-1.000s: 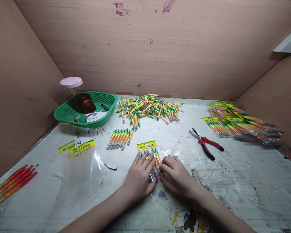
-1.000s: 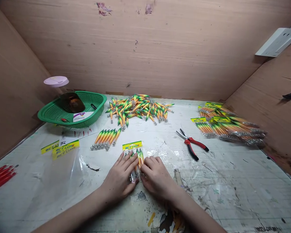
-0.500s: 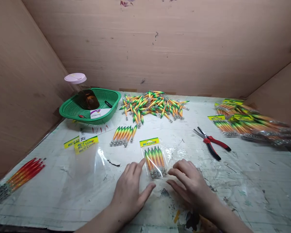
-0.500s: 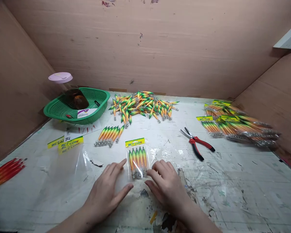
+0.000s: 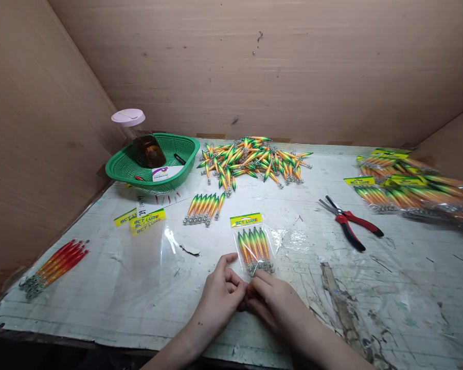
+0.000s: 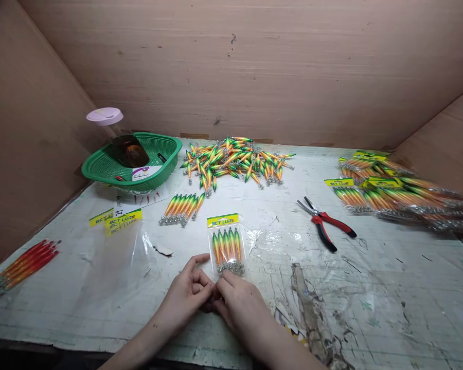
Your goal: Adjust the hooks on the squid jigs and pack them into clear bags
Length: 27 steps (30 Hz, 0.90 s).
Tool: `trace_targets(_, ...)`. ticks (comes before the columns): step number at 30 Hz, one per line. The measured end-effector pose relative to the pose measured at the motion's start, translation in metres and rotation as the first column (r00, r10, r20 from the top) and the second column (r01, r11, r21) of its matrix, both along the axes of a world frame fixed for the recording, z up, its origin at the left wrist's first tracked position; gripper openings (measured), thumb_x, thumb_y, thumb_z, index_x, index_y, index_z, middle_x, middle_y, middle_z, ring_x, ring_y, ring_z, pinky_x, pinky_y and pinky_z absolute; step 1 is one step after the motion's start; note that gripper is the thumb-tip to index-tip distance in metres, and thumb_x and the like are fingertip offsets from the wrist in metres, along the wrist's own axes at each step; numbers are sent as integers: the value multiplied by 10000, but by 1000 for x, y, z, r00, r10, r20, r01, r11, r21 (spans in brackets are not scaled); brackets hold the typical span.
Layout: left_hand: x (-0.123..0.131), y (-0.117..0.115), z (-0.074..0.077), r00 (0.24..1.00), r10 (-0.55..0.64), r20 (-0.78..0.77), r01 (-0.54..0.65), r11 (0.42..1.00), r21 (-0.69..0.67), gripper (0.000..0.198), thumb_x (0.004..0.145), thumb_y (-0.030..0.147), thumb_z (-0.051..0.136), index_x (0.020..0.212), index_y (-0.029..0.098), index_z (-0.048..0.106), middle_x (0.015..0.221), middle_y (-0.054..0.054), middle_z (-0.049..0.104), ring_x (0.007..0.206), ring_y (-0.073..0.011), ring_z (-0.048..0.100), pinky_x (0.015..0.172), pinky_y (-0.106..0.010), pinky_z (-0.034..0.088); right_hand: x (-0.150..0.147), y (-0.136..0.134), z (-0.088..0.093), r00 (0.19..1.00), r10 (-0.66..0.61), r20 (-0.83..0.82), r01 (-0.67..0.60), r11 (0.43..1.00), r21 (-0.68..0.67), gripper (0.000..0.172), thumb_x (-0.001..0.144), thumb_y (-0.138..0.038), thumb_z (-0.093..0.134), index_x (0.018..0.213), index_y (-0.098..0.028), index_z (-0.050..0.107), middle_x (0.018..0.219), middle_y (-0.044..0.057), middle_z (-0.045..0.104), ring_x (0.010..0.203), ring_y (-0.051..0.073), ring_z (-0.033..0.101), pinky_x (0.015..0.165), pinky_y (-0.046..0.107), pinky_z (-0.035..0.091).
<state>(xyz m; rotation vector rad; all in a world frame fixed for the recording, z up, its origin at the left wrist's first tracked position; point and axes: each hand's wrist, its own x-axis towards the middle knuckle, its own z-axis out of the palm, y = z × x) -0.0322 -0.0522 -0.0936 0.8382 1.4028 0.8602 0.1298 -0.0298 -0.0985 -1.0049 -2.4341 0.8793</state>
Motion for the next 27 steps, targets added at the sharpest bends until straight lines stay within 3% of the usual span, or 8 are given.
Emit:
trace_targets(5,3,-1,2,1000,21,2,-21,1000,1,527,691,181,612,1163,170,378,593,117,508,442,-86,536,446,-193,433,6,-3,9,996,49,-80,-52,998,-26,108,866,-158,466,783,-214,506,777,15,597,645,140,566,575,236,465)
trace_targets(9,6,-2,1,999,50,5,-50,999,2,569,705,185,600,1207,179,332,605,121,492,480,-136,628,441,-209,460,41,1,20,973,-168,-157,157,984,-79,196,965,-292,376,799,-234,461,657,-14,537,544,121,539,481,212,449)
trace_targets(11,7,-2,0,999,44,-26,-44,999,-2,577,719,180,591,1230,173,321,615,116,485,504,-151,651,436,-206,454,73,11,20,906,-387,-173,383,922,-54,210,993,-327,300,863,-236,437,585,-32,465,455,124,487,418,230,411)
trace_targets(14,2,-6,3,994,-43,-100,44,999,2,551,793,221,537,1286,160,298,665,90,494,512,-154,652,461,-239,491,125,29,21,744,-644,-178,662,746,70,209,971,-385,322,891,-230,437,561,-32,431,436,153,461,421,283,396)
trace_targets(18,-11,-13,9,817,-96,-569,262,940,218,486,883,337,485,1325,177,365,833,-20,589,623,-176,658,600,-341,561,154,34,32,627,-771,-113,766,582,273,240,862,-445,496,902,-220,571,800,98,574,635,238,534,539,381,427)
trace_targets(21,-14,-5,11,606,4,-795,525,749,404,531,840,298,568,1336,191,413,1198,-164,593,1093,-299,615,867,-461,551,122,23,36,780,-624,-56,605,728,321,218,873,-389,526,1030,-253,593,958,97,604,753,234,575,597,367,475)
trace_targets(23,-12,7,10,522,2,-853,669,619,412,586,811,227,586,1364,169,404,1413,-197,471,1334,-338,425,1036,-528,440,86,16,32,935,-354,-15,337,873,352,155,897,-282,522,1037,-234,566,957,91,593,806,213,586,646,338,511)
trace_targets(27,-8,27,7,422,-86,-902,792,520,321,633,787,151,535,1399,109,379,1492,-189,399,1410,-316,316,1120,-562,329,32,15,15,987,-149,66,106,894,435,115,847,-131,499,936,-193,537,861,78,563,764,204,542,619,320,500)
